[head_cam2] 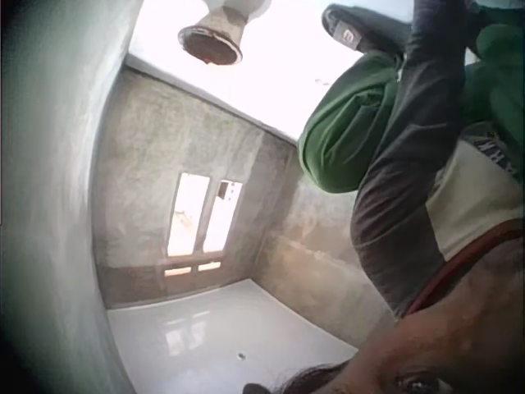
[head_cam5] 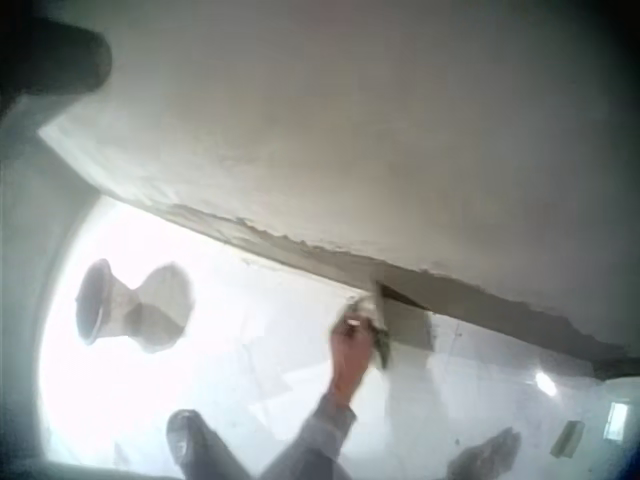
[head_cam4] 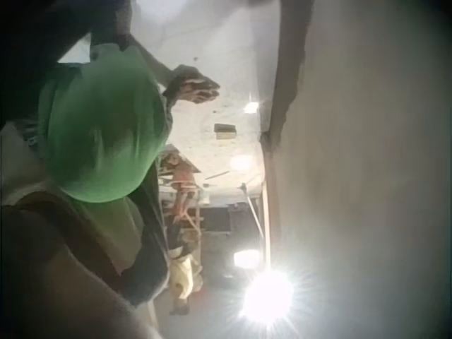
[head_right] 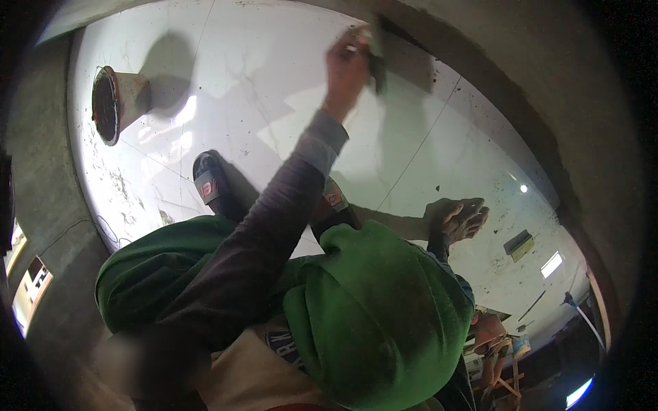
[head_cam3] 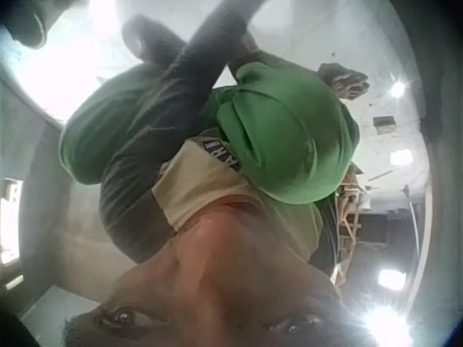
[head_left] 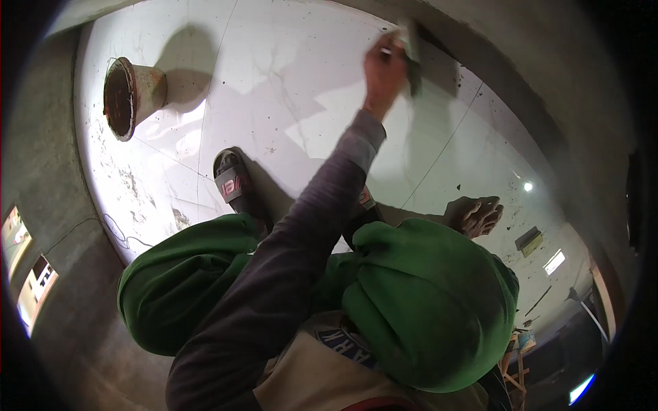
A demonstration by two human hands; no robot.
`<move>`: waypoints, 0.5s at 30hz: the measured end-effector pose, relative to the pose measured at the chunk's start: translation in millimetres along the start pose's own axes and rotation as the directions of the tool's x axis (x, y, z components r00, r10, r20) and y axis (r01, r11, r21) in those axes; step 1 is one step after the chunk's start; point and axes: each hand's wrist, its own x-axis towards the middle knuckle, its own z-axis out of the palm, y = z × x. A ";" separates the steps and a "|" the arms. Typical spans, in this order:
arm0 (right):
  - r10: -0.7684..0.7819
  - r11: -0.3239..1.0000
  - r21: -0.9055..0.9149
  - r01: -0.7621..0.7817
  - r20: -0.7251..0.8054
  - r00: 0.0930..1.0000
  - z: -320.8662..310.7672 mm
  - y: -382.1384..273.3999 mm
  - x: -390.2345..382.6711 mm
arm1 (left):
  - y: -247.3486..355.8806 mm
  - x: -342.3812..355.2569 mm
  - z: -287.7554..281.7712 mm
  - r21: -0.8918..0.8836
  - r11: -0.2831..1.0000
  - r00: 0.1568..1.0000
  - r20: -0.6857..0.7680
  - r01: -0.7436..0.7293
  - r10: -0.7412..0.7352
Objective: The person applies grout to the joints between wall tiles using a small green spreader. They scoop grout from a bucket, spread it along the seam, and wipe away excess by hand and with the tool.
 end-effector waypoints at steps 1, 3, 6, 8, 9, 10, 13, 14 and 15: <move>-0.031 0.999 -0.020 0.031 -0.026 0.999 1.7 1.5 -0.9 | 1.9 -9.3 3.5 -0.122 0.992 0.994 0.111 0.028 -0.014; -0.064 0.997 -0.040 0.062 -0.053 0.997 6.1 5.1 0.2 | -14.5 6.8 -17.8 -0.161 0.986 0.999 0.000 -0.050 0.050; -0.038 0.999 -0.032 0.036 -0.051 0.998 2.8 9.8 -1.6 | -12.1 51.8 -86.5 -0.299 0.954 0.994 -0.102 0.016 -0.048; -0.065 0.996 -0.063 0.060 -0.066 0.996 2.5 9.3 1.7 | -21.8 113.7 -151.1 -0.258 0.940 0.967 -0.176 -0.223 0.182; -0.066 0.997 -0.052 0.063 -0.058 0.996 3.5 2.9 -0.4 | -22.3 158.6 -195.9 -0.215 0.965 0.965 -0.243 -0.149 0.095; -0.072 0.997 -0.038 0.070 -0.072 0.995 3.8 -0.1 -0.7 | -21.0 188.6 -223.9 -0.211 0.966 0.966 -0.240 -0.150 0.097; -0.079 0.997 -0.009 0.079 -0.077 0.994 6.1 -7.5 -3.0 | -12.0 246.8 -283.8 -0.312 0.880 0.928 -0.012 -0.357 0.372; -0.073 0.997 -0.007 0.073 -0.086 0.994 6.3 -4.9 -3.3 | -7.5 256.2 -279.2 -0.324 0.869 0.922 -0.025 -0.373 0.387; -0.070 0.998 -0.008 0.069 -0.084 0.994 7.5 -3.7 -2.3 | -6.9 257.0 -276.9 -0.323 0.871 0.923 -0.021 -0.371 0.385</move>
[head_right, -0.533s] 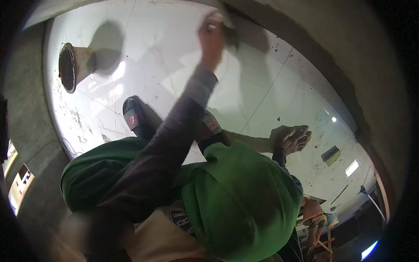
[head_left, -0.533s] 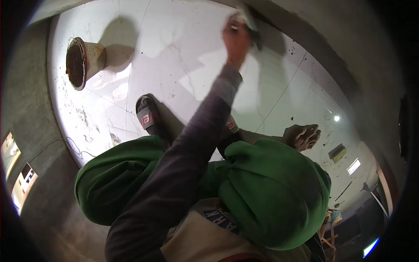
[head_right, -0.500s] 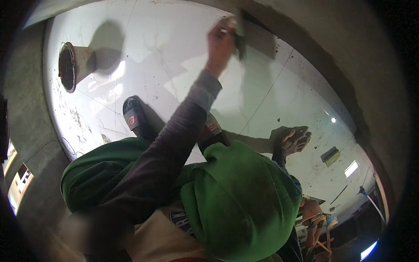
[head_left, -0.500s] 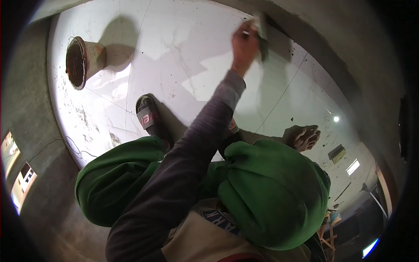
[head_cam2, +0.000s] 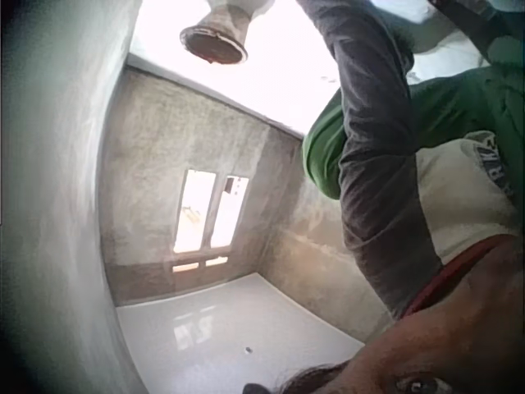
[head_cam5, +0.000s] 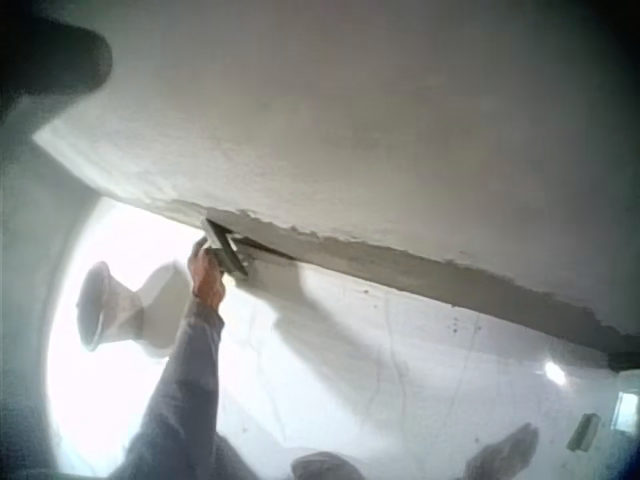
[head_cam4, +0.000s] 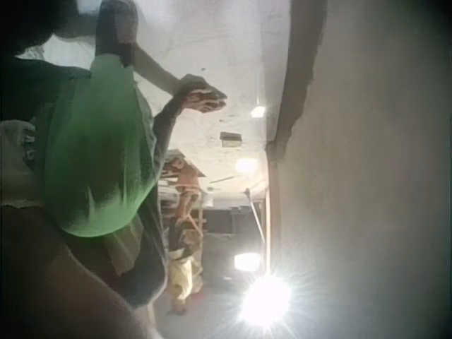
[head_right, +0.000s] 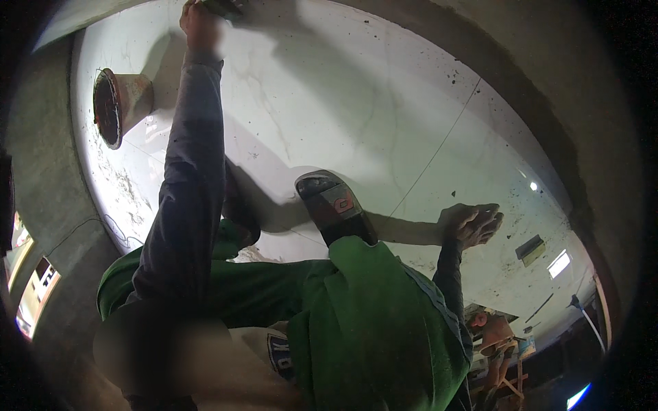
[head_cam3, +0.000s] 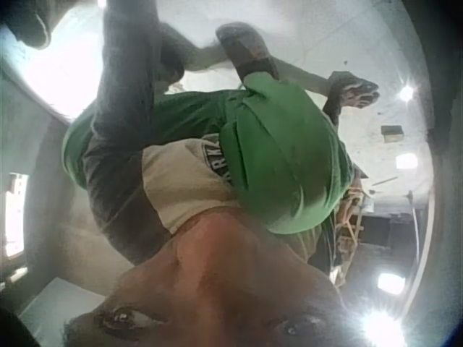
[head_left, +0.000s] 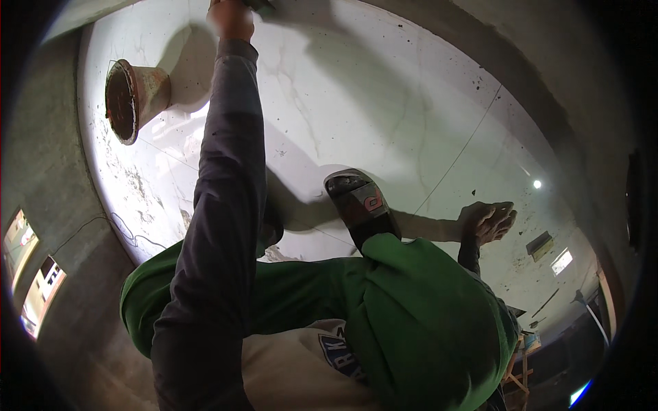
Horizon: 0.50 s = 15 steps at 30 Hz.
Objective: The person applies grout to the joints between wall tiles using a small green spreader. They scoop grout from a bucket, spread it along the seam, and wipe away excess by hand and with the tool.
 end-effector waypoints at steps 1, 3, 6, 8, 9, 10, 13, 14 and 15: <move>-0.001 0.999 -0.034 0.000 -0.015 1.000 1.6 5.7 2.4 | -2.8 -2.8 9.1 0.027 1.000 1.000 0.028 0.006 -0.007; 0.003 0.997 -0.077 -0.005 -0.034 0.999 1.3 8.5 3.5 | -6.5 -28.6 42.4 -0.020 0.999 0.999 0.008 0.039 -0.039; 0.000 0.998 -0.056 -0.003 -0.051 0.999 -1.2 -5.2 1.4 | -7.5 -72.6 89.9 -0.058 0.995 0.994 -0.071 0.084 -0.088; 0.010 0.998 -0.059 -0.011 -0.024 1.000 -2.9 12.8 1.8 | 16.5 -131.4 178.5 -0.065 0.960 0.957 -0.085 0.273 -0.278; 0.011 0.999 -0.053 -0.013 -0.031 0.999 -0.4 11.4 2.3 | 24.7 -144.6 192.4 0.031 0.967 0.966 -0.061 0.252 -0.250; -0.001 0.999 -0.054 -0.001 -0.041 0.999 1.6 11.3 0.4 | 27.1 -151.7 197.4 0.043 0.979 0.980 -0.009 0.199 -0.199; 0.005 0.998 -0.067 -0.006 -0.025 1.000 -0.4 17.0 0.3 | 26.8 -166.4 235.3 -0.152 0.980 0.990 -0.038 0.129 -0.136; -0.003 0.998 -0.065 0.003 0.004 1.000 -2.7 4.5 1.7 | 26.8 -168.2 237.4 -0.134 0.980 0.980 -0.112 0.149 -0.165; 0.010 0.998 -0.056 -0.011 -0.011 1.000 -3.8 -9.8 1.3 | 27.4 -171.9 238.8 -0.117 0.978 0.964 -0.186 0.171 -0.191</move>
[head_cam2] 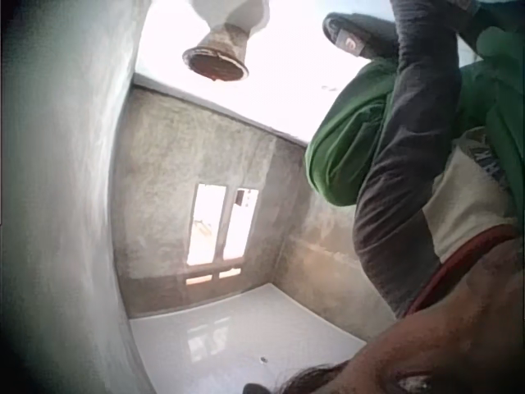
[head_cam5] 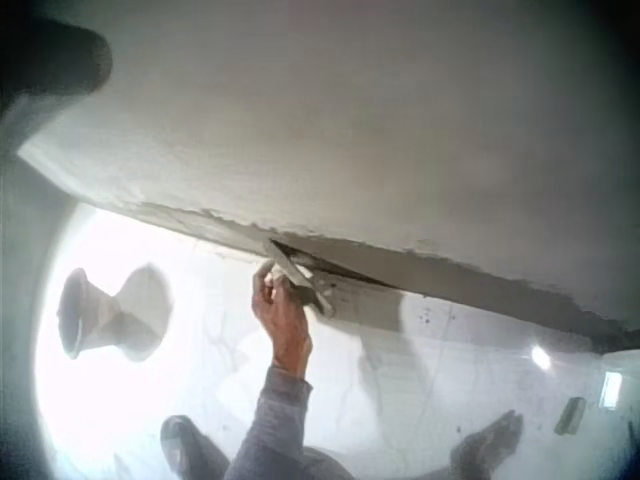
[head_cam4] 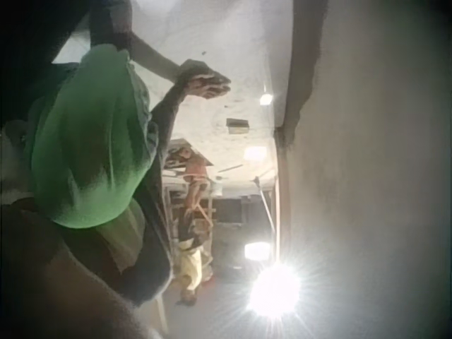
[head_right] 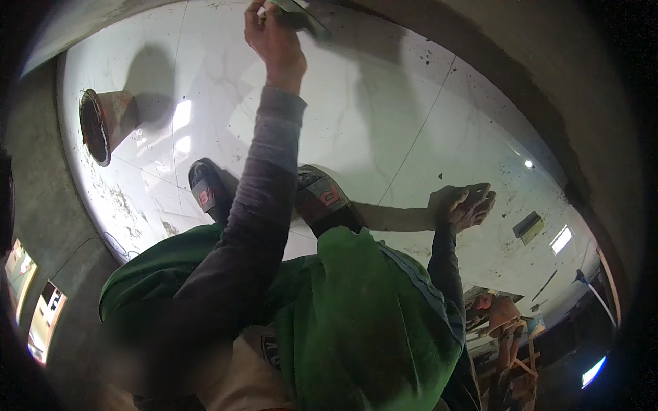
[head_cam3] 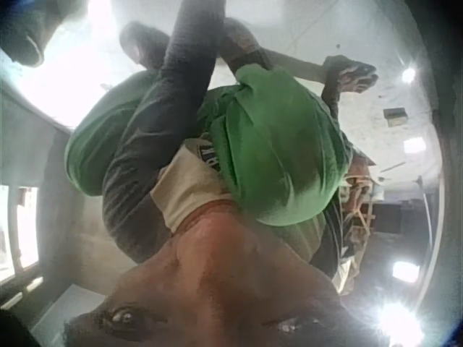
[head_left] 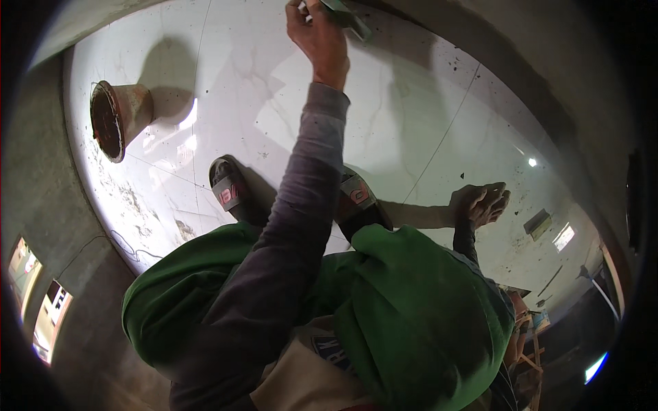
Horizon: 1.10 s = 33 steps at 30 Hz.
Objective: The person applies grout to the joints between wall tiles using a small green spreader. They scoop grout from a bucket, spread it along the seam, and wipe away excess by hand and with the tool.
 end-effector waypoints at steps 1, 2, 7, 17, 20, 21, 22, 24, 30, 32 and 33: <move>0.005 1.000 0.002 -0.005 -0.001 1.000 -2.8 1.5 0.1 | -1.0 -7.0 5.8 0.109 0.992 0.998 -0.016 0.057 -0.056; 0.006 1.000 0.012 -0.007 0.060 0.998 -4.4 4.5 0.4 | -5.6 -19.9 12.7 0.060 0.997 0.996 0.074 0.044 -0.048; 0.017 1.000 0.019 -0.019 0.105 0.994 -1.4 19.1 0.6 | -20.9 -93.5 82.3 0.333 0.938 0.995 -0.043 0.099 -0.090; -0.044 0.998 0.044 0.041 0.059 0.997 3.3 25.8 -0.8 | -27.6 -55.2 14.6 0.146 0.989 0.998 -0.056 -0.011 0.020; -0.043 0.997 0.065 0.039 0.062 0.997 0.7 23.1 2.3 | -8.2 -9.9 4.2 0.068 0.988 0.983 -0.129 0.140 -0.131; -0.054 0.996 0.081 0.050 0.055 0.997 -1.2 26.0 2.3 | 0.7 -10.6 18.0 0.083 0.967 0.960 -0.169 0.239 -0.223; -0.052 0.995 0.088 0.047 0.054 0.997 -2.4 22.5 3.1 | 0.1 -9.6 19.4 0.087 0.969 0.962 -0.165 0.233 -0.216; -0.049 0.994 0.098 0.044 0.045 0.998 -3.5 18.4 5.7 | -23.1 -9.7 17.8 0.038 0.991 0.987 -0.095 0.132 -0.128; -0.032 0.996 0.087 0.028 0.039 0.999 -5.5 19.2 5.2 | -57.9 -91.5 83.8 0.174 0.981 0.995 -0.064 0.091 -0.081; -0.046 0.994 0.097 0.042 0.037 0.998 -5.8 18.1 5.4 | -60.9 -121.5 107.4 0.248 0.963 0.994 -0.057 0.109 -0.098; -0.060 0.992 0.110 0.056 0.037 0.998 -6.5 16.3 4.5 | -61.6 -134.3 115.0 0.268 0.955 0.992 -0.042 0.127 -0.120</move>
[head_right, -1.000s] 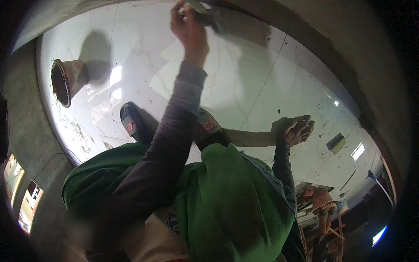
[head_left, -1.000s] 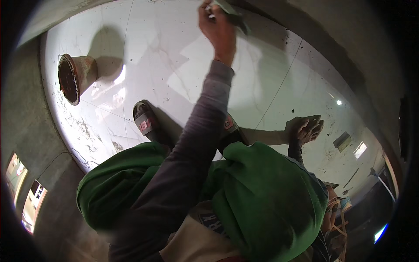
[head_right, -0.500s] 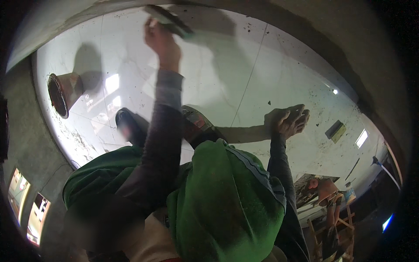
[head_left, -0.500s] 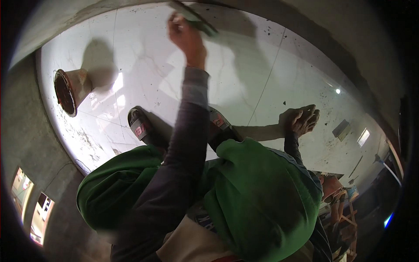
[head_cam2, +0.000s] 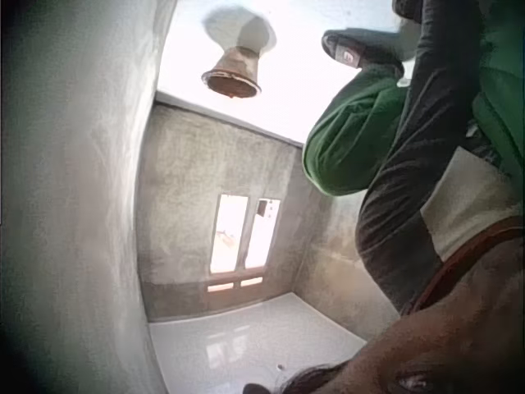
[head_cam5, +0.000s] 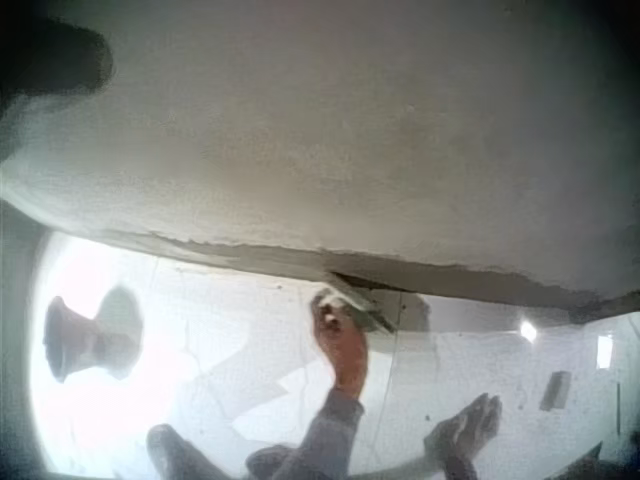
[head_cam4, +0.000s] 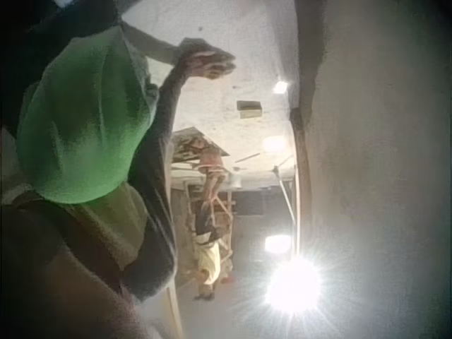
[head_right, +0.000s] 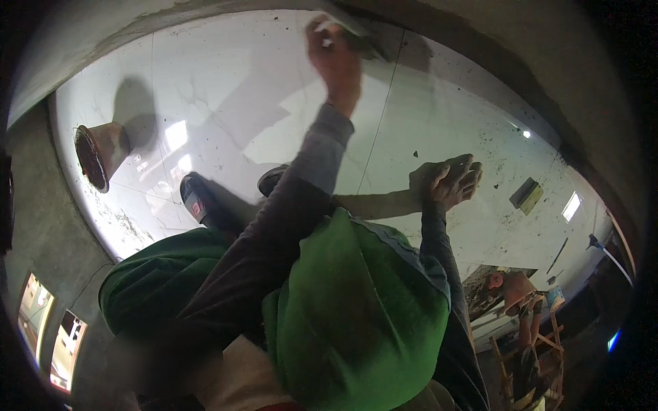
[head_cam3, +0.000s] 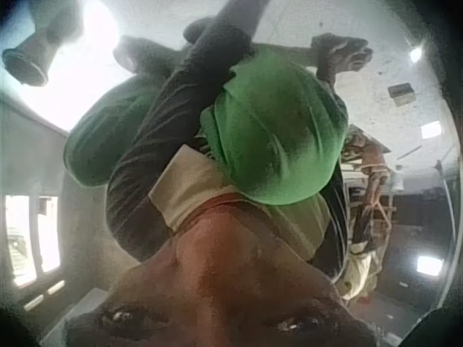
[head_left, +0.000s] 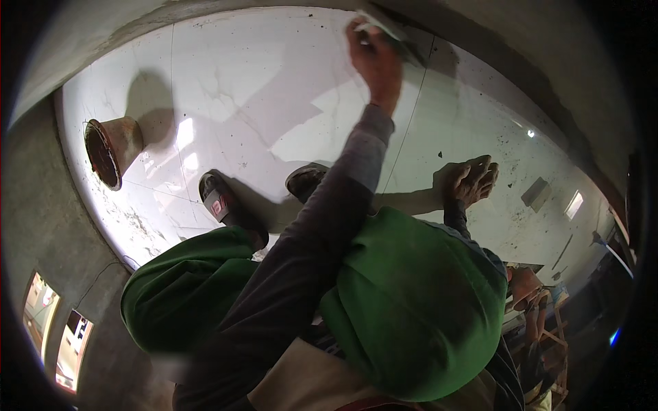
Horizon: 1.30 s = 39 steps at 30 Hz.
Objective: The person applies grout to the joints between wall tiles using a small green spreader. They scoop grout from a bucket, spread it along the seam, and wipe away excess by hand and with the tool.
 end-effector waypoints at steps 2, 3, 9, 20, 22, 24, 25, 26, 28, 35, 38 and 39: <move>0.000 1.000 0.000 0.000 0.008 1.000 -0.4 -5.6 -0.8 | 0.6 -23.6 8.4 0.022 0.999 0.987 0.154 0.038 -0.041; 0.004 1.000 0.000 -0.004 0.013 1.000 0.0 -9.9 -0.7 | 1.2 -33.9 9.4 0.139 0.983 0.946 0.285 0.119 -0.155; 0.052 0.996 -0.077 -0.050 0.021 0.998 2.6 5.8 -2.8 | 30.6 -74.9 -4.5 0.319 0.929 0.504 0.780 0.188 -0.370; -0.047 0.999 -0.010 0.046 -0.053 0.997 7.6 0.3 -2.3 | 90.7 70.3 -134.9 0.207 0.687 0.098 0.921 0.697 -0.377; -0.098 0.991 0.081 0.111 -0.149 0.984 14.3 8.6 -6.2 | 120.4 100.7 -140.4 0.382 0.861 0.102 0.894 0.336 -0.436; -0.031 0.997 0.059 0.039 -0.143 0.989 19.6 12.0 -8.6 | 151.3 137.2 -164.6 0.542 0.837 0.155 0.836 -0.076 -0.527; -0.058 0.996 -0.078 0.046 -0.154 0.986 24.0 12.2 -10.9 | 163.4 156.1 -182.1 0.584 0.770 0.143 0.811 -0.258 -0.567; -0.086 0.973 -0.225 0.045 -0.172 0.981 25.4 18.4 -11.2 | 176.5 170.5 -196.6 0.596 0.680 0.129 0.785 -0.426 -0.606; -0.182 0.957 -0.265 0.119 -0.229 0.956 29.1 32.0 -9.7 | 201.9 196.4 -241.7 0.666 0.675 0.199 0.743 -0.317 -0.639; -0.368 0.927 -0.239 0.290 -0.416 0.832 45.4 -19.4 6.0 | 191.1 222.3 -401.0 0.641 0.737 0.480 0.726 -0.213 -0.493; -0.372 0.923 -0.030 0.384 -0.324 0.870 16.1 -99.0 2.3 | 142.1 210.3 -452.4 0.526 0.850 0.635 0.658 -0.003 -0.405; -0.380 0.906 0.080 0.416 -0.283 0.881 -4.7 -119.1 7.2 | 135.7 204.9 -453.4 0.468 0.883 0.663 0.648 0.042 -0.375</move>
